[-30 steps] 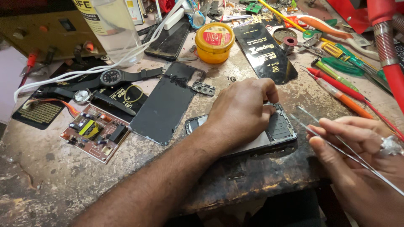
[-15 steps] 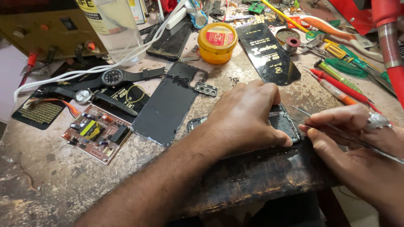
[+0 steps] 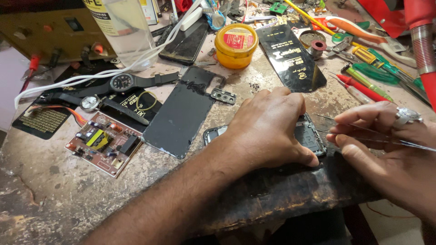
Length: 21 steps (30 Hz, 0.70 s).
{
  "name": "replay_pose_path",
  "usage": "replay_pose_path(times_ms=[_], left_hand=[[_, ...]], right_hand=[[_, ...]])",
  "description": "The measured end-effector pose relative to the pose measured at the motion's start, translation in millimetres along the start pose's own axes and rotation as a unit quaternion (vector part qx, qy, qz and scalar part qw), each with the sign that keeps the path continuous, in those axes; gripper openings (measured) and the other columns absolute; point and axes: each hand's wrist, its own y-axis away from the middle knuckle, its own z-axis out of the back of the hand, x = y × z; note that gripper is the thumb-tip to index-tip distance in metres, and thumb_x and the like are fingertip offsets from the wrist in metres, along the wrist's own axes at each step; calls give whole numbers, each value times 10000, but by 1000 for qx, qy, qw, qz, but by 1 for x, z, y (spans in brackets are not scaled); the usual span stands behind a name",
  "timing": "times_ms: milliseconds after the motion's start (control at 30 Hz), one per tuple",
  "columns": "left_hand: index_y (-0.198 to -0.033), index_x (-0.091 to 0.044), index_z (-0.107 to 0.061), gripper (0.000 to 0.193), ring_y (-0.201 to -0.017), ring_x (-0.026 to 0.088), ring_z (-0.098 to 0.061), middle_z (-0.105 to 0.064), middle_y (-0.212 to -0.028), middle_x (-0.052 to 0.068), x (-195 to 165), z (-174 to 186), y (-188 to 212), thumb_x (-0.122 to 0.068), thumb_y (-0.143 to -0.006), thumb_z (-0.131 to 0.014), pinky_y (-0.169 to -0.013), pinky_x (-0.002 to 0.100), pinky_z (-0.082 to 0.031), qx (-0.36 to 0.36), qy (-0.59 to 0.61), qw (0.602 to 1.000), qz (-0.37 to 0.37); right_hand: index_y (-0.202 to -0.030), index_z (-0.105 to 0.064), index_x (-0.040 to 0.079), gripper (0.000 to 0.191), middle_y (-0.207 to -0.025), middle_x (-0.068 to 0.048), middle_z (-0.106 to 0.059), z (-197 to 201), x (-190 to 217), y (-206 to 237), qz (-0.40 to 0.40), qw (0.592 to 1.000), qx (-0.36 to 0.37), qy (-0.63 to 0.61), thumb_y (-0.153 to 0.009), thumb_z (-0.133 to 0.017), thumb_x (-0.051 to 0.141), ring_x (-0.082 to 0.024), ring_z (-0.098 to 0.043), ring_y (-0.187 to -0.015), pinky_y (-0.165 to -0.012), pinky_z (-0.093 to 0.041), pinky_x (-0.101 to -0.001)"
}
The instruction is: The person uses a green-handled precision screwdriver to remove screws from the back of a disassembled smartphone. They then use tweezers to lift and remove a small metal bracket from the phone's interior. The removed parts are placed on the workbench.
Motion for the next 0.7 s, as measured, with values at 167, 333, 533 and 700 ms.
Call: replay_pose_path(times_ms=[167,333,533,700], left_hand=[[-1096,-119,-641,797,-1180,276,-563,-628,-1145,82,0,2,1,-591,-511,-909,-997,421,-450,-8,-4,1000,-9],[-1083,-105,-643,794,-1161,280,-580,-636,-1121,82,0,1,0,-601,-520,-903,-998,428,-452,-18,-33,999,-17],[-1061,-89,-642,784,-1149,303,-588,-651,-1105,105,2,-3,-1,-579,-511,-913,-983,439,-454,-48,-28,998,-28],[-1048,-66,-583,783,-1119,327,-622,-672,-1077,129,-1,0,0,-535,-528,-933,-956,457,-479,-57,-26,998,-31]], right_hand=[[-1227,-712,8,313,-1097,-132,-752,1,15,-4,1,999,19,29,-915,-696,-3,-190,-788,-1057,-934,-614,-310],[-1234,-747,60,333,-1074,-109,-787,-3,31,11,98,988,-36,113,-902,-727,70,-163,-787,-963,-870,-611,-285],[-1221,-741,54,322,-1073,-128,-781,-11,28,22,74,984,-88,136,-900,-731,79,-182,-765,-911,-783,-607,-295],[-1202,-742,37,289,-1052,-107,-806,-3,15,14,69,992,-50,97,-917,-721,82,-163,-775,-942,-886,-619,-302]])
